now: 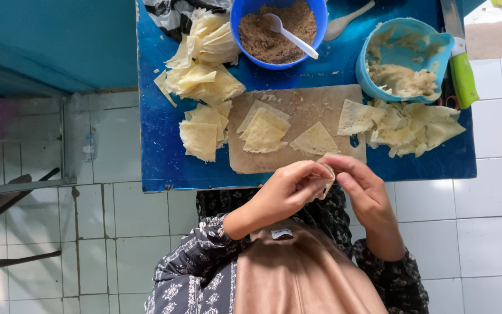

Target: The person sits at a low blue table folding thin square pastry wrappers. They pinch a filling from a bowl by hand or with a spoon, place it on a wrapper, and fold and press the wrapper into a filled parcel, setting finished parcels with a pile of completed ones.

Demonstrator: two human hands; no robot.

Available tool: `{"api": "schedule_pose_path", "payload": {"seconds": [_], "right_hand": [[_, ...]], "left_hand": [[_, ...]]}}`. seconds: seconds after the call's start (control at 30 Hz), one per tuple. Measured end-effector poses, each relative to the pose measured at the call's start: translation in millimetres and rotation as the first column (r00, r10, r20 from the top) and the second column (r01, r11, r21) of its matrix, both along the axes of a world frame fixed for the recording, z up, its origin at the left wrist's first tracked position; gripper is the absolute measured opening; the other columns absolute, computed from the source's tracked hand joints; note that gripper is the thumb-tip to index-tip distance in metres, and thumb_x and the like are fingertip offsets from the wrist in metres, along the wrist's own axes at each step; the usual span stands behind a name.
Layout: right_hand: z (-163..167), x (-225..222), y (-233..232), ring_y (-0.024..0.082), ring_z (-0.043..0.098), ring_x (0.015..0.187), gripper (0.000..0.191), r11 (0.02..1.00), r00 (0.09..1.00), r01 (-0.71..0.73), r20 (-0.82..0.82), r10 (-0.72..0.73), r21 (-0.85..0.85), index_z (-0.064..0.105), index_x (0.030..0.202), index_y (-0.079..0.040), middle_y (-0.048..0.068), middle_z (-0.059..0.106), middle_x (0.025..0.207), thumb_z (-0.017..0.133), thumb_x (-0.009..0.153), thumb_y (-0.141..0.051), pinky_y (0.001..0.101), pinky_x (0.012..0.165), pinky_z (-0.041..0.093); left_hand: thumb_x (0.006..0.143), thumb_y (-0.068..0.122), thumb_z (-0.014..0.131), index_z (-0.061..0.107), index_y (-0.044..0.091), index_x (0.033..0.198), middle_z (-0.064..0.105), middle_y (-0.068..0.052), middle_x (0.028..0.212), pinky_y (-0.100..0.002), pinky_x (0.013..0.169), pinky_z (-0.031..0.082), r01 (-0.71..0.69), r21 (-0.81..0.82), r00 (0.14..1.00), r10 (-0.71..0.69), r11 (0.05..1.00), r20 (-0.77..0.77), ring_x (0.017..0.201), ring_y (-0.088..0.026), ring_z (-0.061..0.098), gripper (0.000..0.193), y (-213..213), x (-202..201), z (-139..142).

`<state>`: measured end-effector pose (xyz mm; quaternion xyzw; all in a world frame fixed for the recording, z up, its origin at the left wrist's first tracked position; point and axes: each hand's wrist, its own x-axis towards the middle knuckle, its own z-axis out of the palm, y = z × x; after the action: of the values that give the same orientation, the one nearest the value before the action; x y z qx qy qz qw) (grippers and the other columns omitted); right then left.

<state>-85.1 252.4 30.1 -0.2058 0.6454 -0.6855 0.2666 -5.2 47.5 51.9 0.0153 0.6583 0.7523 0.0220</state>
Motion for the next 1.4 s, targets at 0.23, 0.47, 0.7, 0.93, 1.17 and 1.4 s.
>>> {"api": "schedule_pose_path", "payload": {"seconds": [0.23, 0.47, 0.7, 0.93, 1.17, 1.4], "right_hand": [[-17.3, -6.3, -9.9, 0.009, 0.067, 0.084, 0.016, 0.976, 0.975, 0.217, 0.060, -0.216, -0.013, 0.068, 0.113, 0.005, 0.005, 0.072, 0.098, 0.069, 0.096, 0.003, 0.0246, 0.076, 0.056], [3.9, -7.7, -48.8, 0.011, 0.059, 0.067, 0.023, 0.832, 0.820, 0.457, -0.512, -0.257, 0.313, 0.070, 0.113, -0.001, 0.003, 0.068, 0.083, 0.077, 0.091, -0.004, 0.0243, 0.061, 0.048], [16.8, -14.7, -60.6, 0.031, 0.062, 0.095, 0.045, 0.707, 0.521, 0.592, -0.853, 0.029, 0.386, 0.068, 0.123, -0.007, 0.011, 0.062, 0.105, 0.082, 0.082, -0.015, 0.0416, 0.082, 0.050], [26.4, -82.1, -13.3, 0.038, 0.044, 0.144, 0.041, 0.607, 0.269, 0.705, -0.930, 0.249, 0.366, 0.070, 0.138, -0.009, 0.016, 0.051, 0.151, 0.075, 0.097, -0.010, 0.0521, 0.117, 0.038], [22.3, -140.5, 3.1, 0.032, 0.035, 0.154, 0.013, 0.620, 0.130, 0.627, -0.848, 0.513, 0.471, 0.078, 0.111, -0.017, 0.008, 0.052, 0.155, 0.082, 0.098, -0.016, 0.0511, 0.130, 0.019], [42.6, -134.2, 8.9, 0.029, 0.043, 0.145, 0.031, 0.595, 0.119, 0.642, -0.830, 0.545, 0.483, 0.067, 0.091, -0.009, 0.010, 0.058, 0.138, 0.090, 0.092, -0.029, 0.0544, 0.134, 0.018]], "left_hand": [[0.097, 0.009, 0.068, 0.066, 0.000, 0.111, 0.072, -0.010, 0.094, -0.029, 0.074, 0.059, -0.191, -0.265, 0.982, 0.184, 0.945, -0.051, 0.083, -0.015, 0.072, 0.016, -11.8, -7.3, 1.4], [0.097, 0.011, 0.067, 0.065, 0.005, 0.102, 0.071, -0.013, 0.094, -0.040, 0.072, 0.056, -0.467, -0.572, 0.880, 0.290, 0.674, -0.376, 0.084, -0.033, 0.071, 0.008, -7.3, -25.8, -17.8], [0.097, 0.018, 0.064, 0.062, 0.008, 0.099, 0.068, -0.010, 0.085, -0.044, 0.056, 0.054, -0.356, -0.862, 0.924, 0.274, 0.361, -0.267, 0.071, -0.033, 0.070, 0.010, -8.2, -40.3, -14.6], [0.098, 0.015, 0.064, 0.059, 0.010, 0.100, 0.061, -0.008, 0.087, -0.040, 0.056, 0.053, -0.429, -0.835, 0.899, 0.251, 0.345, -0.359, 0.074, -0.029, 0.067, 0.007, -9.0, -39.8, -5.5], [0.100, 0.015, 0.065, 0.061, 0.012, 0.102, 0.059, -0.006, 0.089, -0.037, 0.060, 0.052, -0.530, -0.727, 0.847, 0.303, 0.437, -0.436, 0.077, -0.026, 0.066, 0.006, -10.1, -28.9, -2.0], [0.099, 0.016, 0.067, 0.062, 0.012, 0.102, 0.058, -0.007, 0.088, -0.038, 0.061, 0.052, -0.510, -0.728, 0.859, 0.304, 0.458, -0.411, 0.076, -0.027, 0.065, 0.007, -11.8, -23.9, -3.3]]}}
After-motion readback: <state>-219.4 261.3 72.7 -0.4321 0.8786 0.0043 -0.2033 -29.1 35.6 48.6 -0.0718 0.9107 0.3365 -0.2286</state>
